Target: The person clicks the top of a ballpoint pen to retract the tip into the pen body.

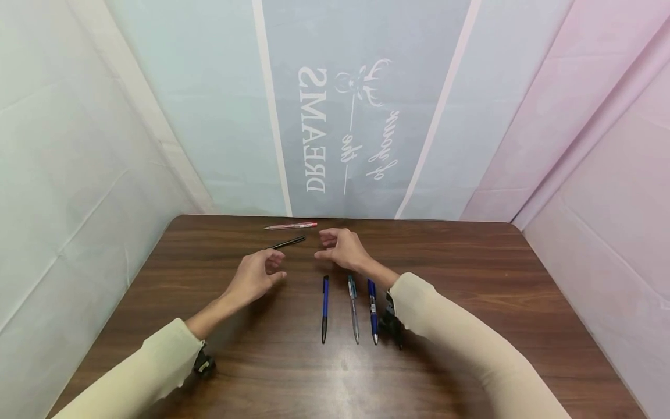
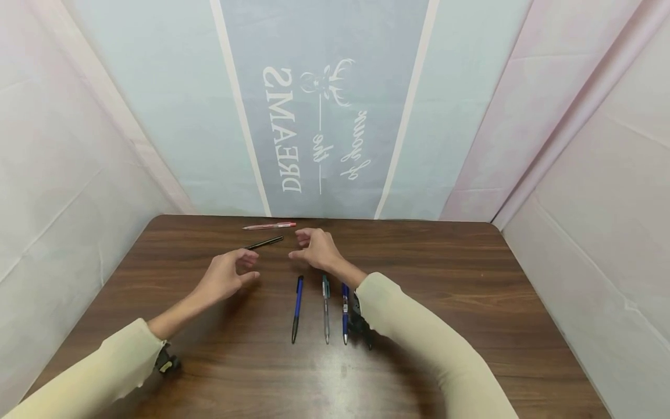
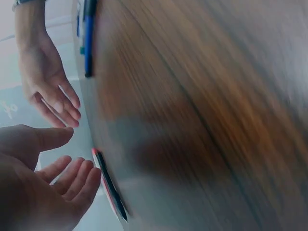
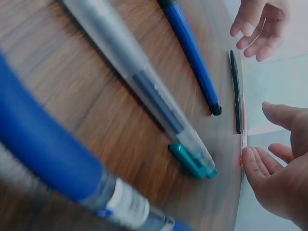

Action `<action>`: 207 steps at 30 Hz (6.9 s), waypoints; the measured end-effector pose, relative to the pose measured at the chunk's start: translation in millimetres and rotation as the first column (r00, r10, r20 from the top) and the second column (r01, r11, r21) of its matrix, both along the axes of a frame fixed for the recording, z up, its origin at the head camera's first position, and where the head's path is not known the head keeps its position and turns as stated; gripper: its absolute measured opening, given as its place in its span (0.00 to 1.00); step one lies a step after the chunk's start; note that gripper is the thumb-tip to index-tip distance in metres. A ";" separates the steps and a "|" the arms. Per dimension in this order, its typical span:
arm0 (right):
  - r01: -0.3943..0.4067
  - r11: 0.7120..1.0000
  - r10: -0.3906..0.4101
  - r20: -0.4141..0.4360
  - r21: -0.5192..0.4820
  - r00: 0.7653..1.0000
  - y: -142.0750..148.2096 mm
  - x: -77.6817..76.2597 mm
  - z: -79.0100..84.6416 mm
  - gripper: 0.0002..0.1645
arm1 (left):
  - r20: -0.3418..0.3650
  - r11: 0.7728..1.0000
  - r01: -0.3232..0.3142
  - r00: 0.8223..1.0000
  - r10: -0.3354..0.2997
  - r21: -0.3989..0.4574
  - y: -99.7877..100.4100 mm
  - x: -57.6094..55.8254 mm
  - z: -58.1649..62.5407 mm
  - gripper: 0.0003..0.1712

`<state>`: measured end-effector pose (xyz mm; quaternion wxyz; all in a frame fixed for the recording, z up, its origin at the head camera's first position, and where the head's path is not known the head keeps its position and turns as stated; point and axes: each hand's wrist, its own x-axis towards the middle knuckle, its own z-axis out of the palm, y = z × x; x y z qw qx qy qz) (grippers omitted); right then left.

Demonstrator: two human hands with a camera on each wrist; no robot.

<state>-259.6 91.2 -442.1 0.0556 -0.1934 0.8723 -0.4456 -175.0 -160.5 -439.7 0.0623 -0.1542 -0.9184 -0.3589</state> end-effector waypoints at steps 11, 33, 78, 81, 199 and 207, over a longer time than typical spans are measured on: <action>0.025 1.000 -0.025 0.021 -0.012 0.999 -16.0 -7.5 -5.0 0.37 | -0.057 0.998 -0.065 0.996 0.064 -0.018 -23.2 -20.1 -10.3 0.23; 0.089 0.995 -0.084 0.097 -0.050 0.992 -41.0 -23.0 -21.7 0.39 | -0.100 0.990 -0.109 0.990 0.100 -0.088 -37.6 -41.0 -13.0 0.30; 0.257 0.955 -0.259 0.002 -0.148 0.966 -67.1 -23.8 -27.3 0.23 | -0.053 0.983 -0.133 0.990 0.128 -0.122 -28.9 -61.5 -20.6 0.08; 0.286 0.937 -0.293 -0.001 -0.199 0.956 -65.2 -25.3 -26.8 0.21 | -0.052 0.984 -0.133 0.991 0.127 -0.122 -24.5 -59.3 -18.7 0.08; 0.056 0.783 0.173 0.303 -0.620 0.937 -26.5 15.0 1.2 0.28 | 0.577 0.693 -0.307 0.795 -0.190 0.652 39.7 8.4 2.8 0.17; 0.065 0.771 0.177 0.312 -0.634 0.933 -26.4 18.8 3.8 0.26 | 0.574 0.696 -0.304 0.797 -0.189 0.651 40.4 12.2 5.0 0.16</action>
